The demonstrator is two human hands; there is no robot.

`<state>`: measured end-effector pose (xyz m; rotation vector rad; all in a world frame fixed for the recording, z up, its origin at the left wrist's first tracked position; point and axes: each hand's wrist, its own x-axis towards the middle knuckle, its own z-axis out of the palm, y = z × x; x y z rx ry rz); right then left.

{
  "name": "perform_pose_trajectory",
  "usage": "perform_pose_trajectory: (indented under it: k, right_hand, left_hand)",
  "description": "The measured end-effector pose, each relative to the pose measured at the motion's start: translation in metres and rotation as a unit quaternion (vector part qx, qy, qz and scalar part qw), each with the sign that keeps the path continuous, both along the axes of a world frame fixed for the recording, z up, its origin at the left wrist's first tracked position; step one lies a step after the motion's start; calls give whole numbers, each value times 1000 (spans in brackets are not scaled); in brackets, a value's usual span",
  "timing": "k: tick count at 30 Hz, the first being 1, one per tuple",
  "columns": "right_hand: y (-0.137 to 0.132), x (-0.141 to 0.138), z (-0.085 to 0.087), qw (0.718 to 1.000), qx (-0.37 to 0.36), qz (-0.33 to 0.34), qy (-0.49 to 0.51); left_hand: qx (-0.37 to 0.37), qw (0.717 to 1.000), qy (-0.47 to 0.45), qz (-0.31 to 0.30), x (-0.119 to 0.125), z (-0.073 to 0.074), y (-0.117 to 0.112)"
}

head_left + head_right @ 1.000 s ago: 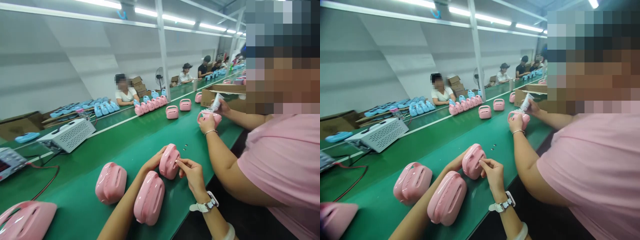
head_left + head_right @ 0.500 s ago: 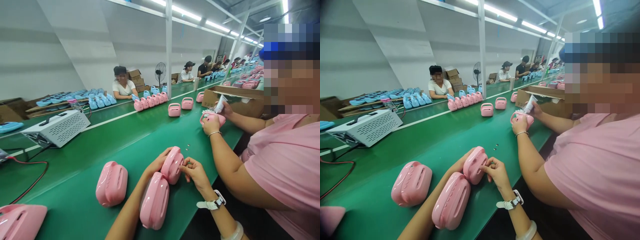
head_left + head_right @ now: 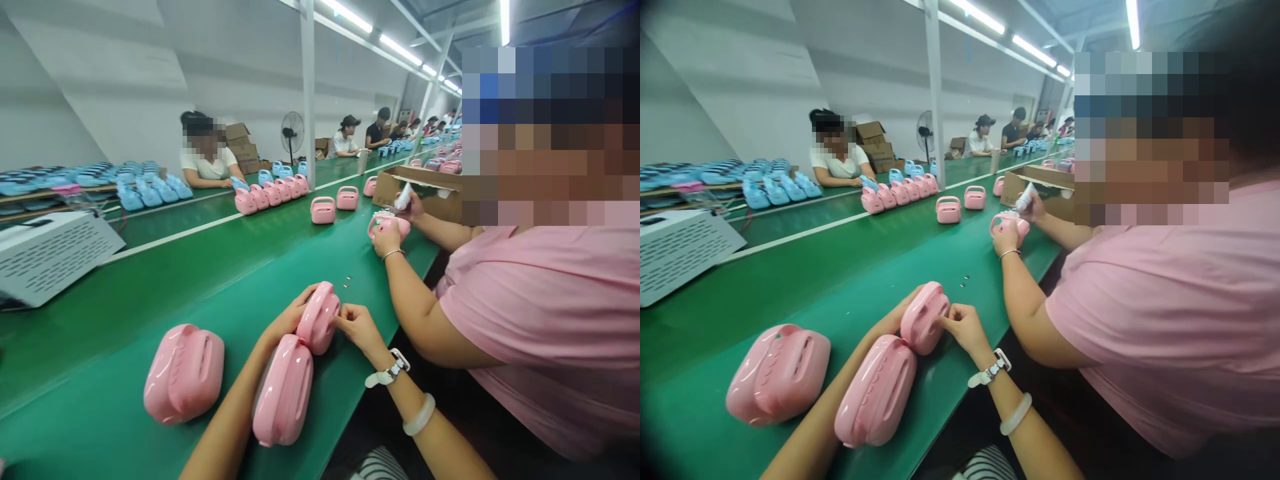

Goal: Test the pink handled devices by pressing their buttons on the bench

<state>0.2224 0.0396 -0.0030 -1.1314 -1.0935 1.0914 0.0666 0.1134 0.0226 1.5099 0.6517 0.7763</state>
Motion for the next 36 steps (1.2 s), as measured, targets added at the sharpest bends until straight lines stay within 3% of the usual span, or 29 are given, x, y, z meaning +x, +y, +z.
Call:
perform_pose_trajectory:
  k: [2, 5, 7, 10, 14, 21, 26, 30, 36]
  right_hand:
    - [-6, -1, 0, 1000, 10, 1, -4]
    - [-24, -1, 0, 988, 93, -77, -97]
    - [-36, 2, -3, 954, 179, -110, -213]
    - [-46, 8, -9, 907, 255, -82, -326]
    - [-48, 12, -13, 882, 275, -56, -380]
    - [-46, 17, -18, 833, 339, -69, -432]
    - [-44, 22, -22, 815, 339, -59, -466]
    - [-43, 25, -15, 808, 343, -31, -479]
    - [-41, 28, 2, 773, 358, 16, -523]
  left_hand:
    - [1, 1000, 3, 0, 0, 0, 1]
    - [-1, 1000, 7, 5, 0, 3, -1]
    - [-4, 1000, 9, 11, 1, 6, -4]
    - [-9, 1000, 7, 21, 3, 9, -8]
    - [-14, 1000, 5, 21, 3, 8, -8]
    - [11, 1000, 26, -3, 0, 2, -1]
    - [21, 999, 43, -10, -1, 5, -4]
    - [32, 998, 46, -6, 0, 1, 0]
    - [49, 998, 40, -6, -3, -12, 11]
